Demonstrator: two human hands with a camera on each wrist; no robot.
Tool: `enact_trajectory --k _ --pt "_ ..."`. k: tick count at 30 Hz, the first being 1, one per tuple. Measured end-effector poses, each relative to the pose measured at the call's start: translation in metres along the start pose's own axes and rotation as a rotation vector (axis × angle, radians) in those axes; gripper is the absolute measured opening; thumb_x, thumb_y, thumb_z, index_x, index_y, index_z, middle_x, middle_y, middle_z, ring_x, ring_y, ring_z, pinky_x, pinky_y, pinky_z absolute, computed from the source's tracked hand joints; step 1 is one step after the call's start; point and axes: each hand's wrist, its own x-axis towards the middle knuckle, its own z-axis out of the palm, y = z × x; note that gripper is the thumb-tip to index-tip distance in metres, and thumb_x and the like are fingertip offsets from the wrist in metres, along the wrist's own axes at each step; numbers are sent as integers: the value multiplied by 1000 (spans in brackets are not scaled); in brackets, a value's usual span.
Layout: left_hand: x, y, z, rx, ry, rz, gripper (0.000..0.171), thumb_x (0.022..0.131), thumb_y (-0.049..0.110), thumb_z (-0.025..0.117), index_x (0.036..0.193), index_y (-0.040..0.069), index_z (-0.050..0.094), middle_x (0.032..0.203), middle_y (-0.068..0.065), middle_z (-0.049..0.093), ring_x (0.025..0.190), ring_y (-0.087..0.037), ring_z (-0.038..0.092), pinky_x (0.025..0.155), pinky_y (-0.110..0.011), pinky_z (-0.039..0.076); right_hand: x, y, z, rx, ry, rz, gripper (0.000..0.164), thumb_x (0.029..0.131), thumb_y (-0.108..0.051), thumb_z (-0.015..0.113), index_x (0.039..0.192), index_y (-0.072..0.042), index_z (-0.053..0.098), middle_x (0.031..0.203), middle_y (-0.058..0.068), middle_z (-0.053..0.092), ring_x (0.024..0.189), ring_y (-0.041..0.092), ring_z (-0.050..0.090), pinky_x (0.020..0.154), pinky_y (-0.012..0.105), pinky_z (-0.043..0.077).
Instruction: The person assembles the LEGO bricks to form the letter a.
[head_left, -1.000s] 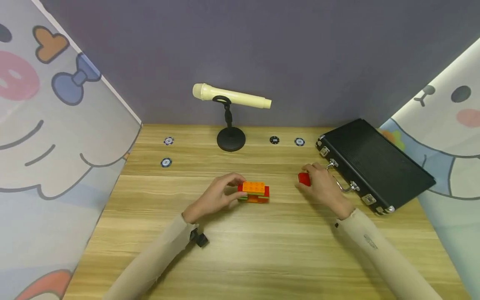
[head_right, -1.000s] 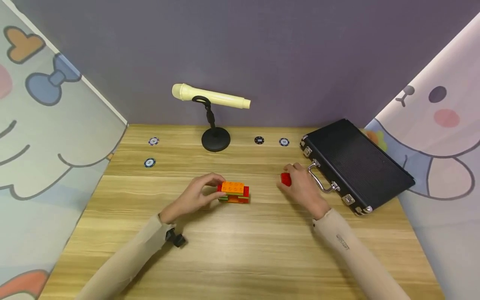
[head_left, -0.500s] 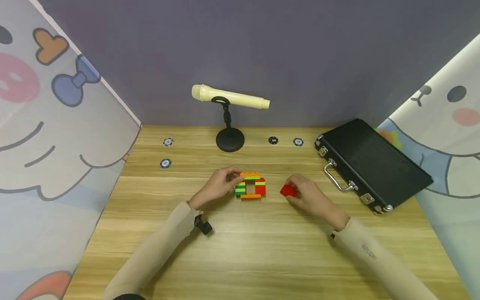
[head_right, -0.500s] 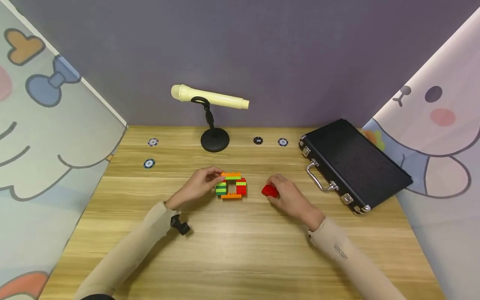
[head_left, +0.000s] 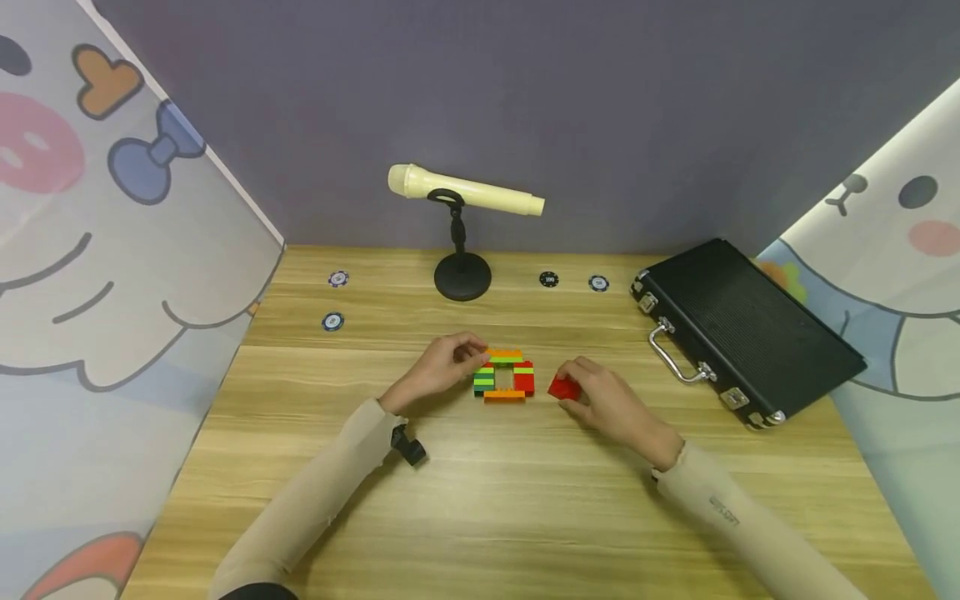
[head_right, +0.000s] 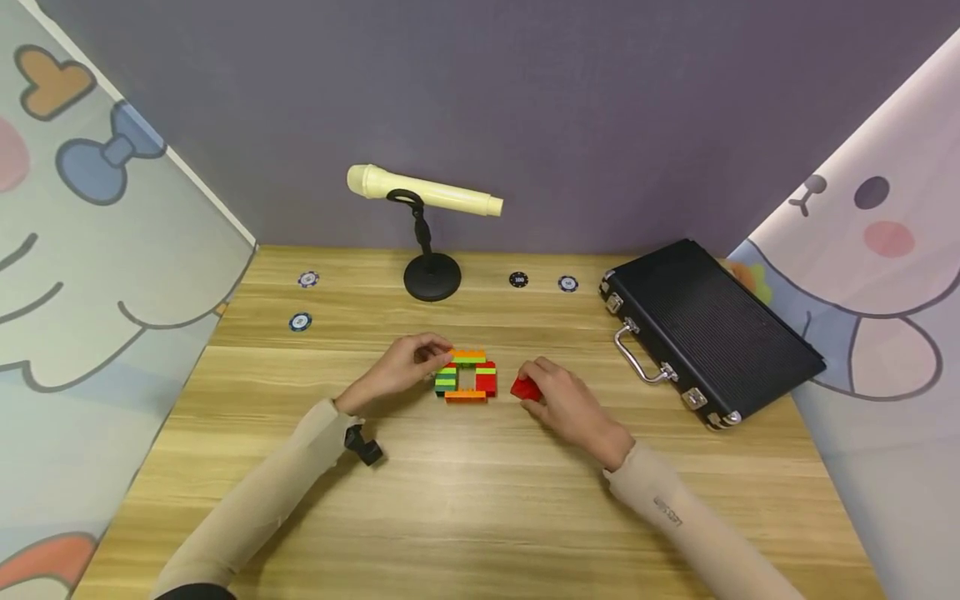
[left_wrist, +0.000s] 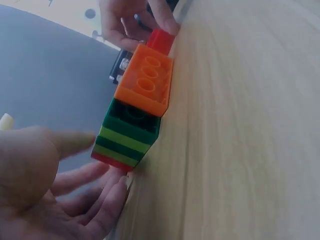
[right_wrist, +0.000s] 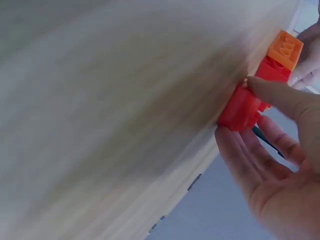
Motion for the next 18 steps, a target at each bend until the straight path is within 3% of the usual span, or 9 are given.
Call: enact_trajectory --k 4,10,13,18 --pt "-6 -1 -3 -33 -31 40 54 88 37 74 133 12 57 115 -1 67 96 -12 63 82 -28 55 1 -4 -3 82 -64 -55 31 79 -13 81 106 -11 66 100 0 65 83 11 64 71 23 56" --pt "-14 -3 -5 -20 -81 99 92 68 41 89 145 16 44 136 3 57 113 -13 59 97 -34 51 6 -12 -7 185 -187 -115 27 86 -22 76 111 -13 69 107 -2 71 92 10 69 80 28 58" --pt "-14 -4 -4 -13 -96 115 97 67 40 90 147 18 41 138 4 55 116 -13 57 100 -34 50 9 -14 -6 207 -201 -102 26 89 -24 73 113 -14 69 110 -2 72 94 9 69 82 29 58" --pt "-12 -5 -3 1 -104 90 89 67 39 90 143 23 46 134 6 57 112 -12 58 96 -32 50 13 -14 -2 250 -205 -50 23 93 -24 69 113 -14 67 110 -1 72 95 10 69 82 27 57"
